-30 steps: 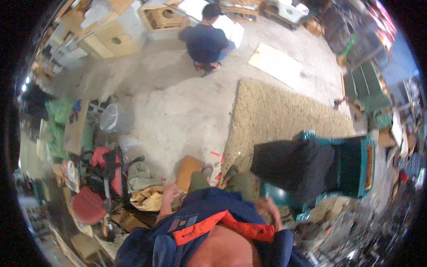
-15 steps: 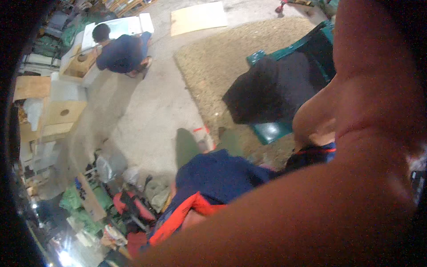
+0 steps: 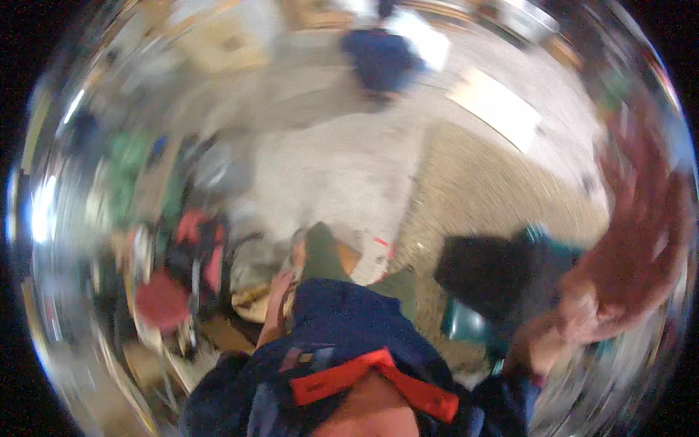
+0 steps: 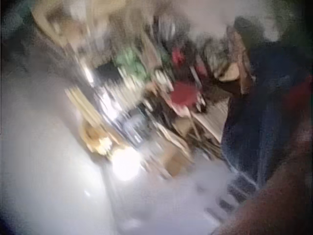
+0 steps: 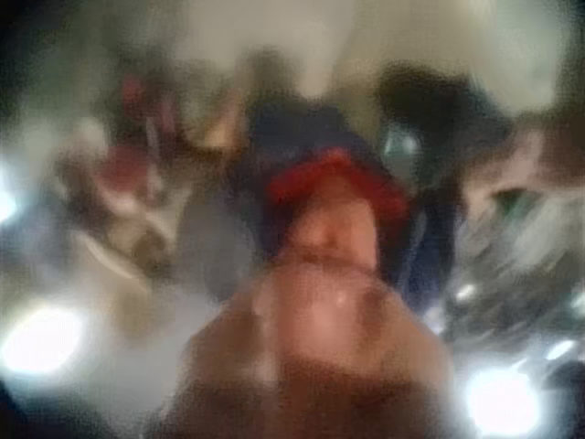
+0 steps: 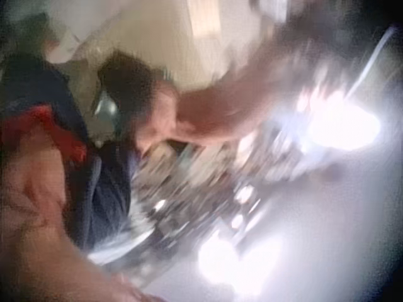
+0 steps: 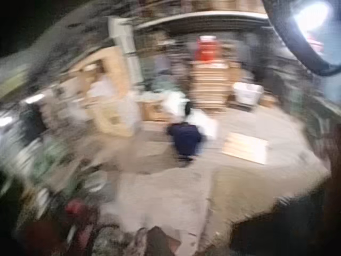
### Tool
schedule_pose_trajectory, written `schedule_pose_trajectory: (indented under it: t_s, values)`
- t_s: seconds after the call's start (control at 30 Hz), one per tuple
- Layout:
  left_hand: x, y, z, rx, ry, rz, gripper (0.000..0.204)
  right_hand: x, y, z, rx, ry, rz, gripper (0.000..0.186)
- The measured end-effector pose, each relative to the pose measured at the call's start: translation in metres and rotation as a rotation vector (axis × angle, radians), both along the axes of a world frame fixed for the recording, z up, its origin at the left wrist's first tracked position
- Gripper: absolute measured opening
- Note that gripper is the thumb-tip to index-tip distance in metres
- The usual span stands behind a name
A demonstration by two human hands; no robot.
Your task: The person staples black fabric onto a green chair frame using a pneumatic staple gun, trims excess fabric with scissors, and repositions the chair to continue attaching the fabric around the edges.
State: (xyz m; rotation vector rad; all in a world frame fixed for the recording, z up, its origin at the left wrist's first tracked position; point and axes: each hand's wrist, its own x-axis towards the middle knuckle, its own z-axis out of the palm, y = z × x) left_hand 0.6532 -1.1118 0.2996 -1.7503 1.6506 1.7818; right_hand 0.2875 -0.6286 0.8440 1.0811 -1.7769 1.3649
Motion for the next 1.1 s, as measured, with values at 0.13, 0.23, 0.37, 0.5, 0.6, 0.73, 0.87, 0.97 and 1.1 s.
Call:
schedule_pose_trajectory:
  t_s: [0.13,0.23,0.37,0.5,0.6,0.73,0.87,0.97,1.1]
  values:
    - [0.038,-0.101,0.011,-0.306,-0.262,0.088,0.033,-0.012,-0.124,-0.122,0.356,-0.669,0.188,0.060]
    - [0.071,-0.217,0.013,-0.658,-0.341,0.471,0.027,0.013,-0.228,-0.253,0.661,-1.164,0.380,0.044]
    - [0.138,-0.394,-0.001,-0.997,-0.419,0.658,0.033,0.083,-0.343,-0.396,0.967,-1.558,0.558,0.045]
    - [0.211,-0.523,-0.035,-0.981,-0.418,0.456,0.042,0.107,-0.398,-0.433,1.170,-1.514,0.354,0.043]
    - [0.219,-0.590,-0.069,-0.974,-0.427,0.211,0.059,0.106,-0.403,-0.425,1.013,-1.792,0.041,0.042]
    - [0.183,-0.639,-0.114,-0.932,-0.455,0.026,0.079,0.114,-0.398,-0.413,0.745,-2.069,-0.214,0.044]
    - [0.162,-0.657,-0.165,-0.655,-0.579,-0.191,0.074,0.126,-0.412,-0.406,1.042,-2.002,-0.315,0.044]
    - [0.174,-0.682,-0.184,-0.583,-0.645,-0.207,0.047,0.122,-0.437,-0.400,1.073,-2.021,-0.265,0.037]
    - [0.234,-0.731,-0.130,-1.071,-0.143,0.694,0.013,0.101,-0.480,-0.394,1.115,-1.948,-0.270,0.037]
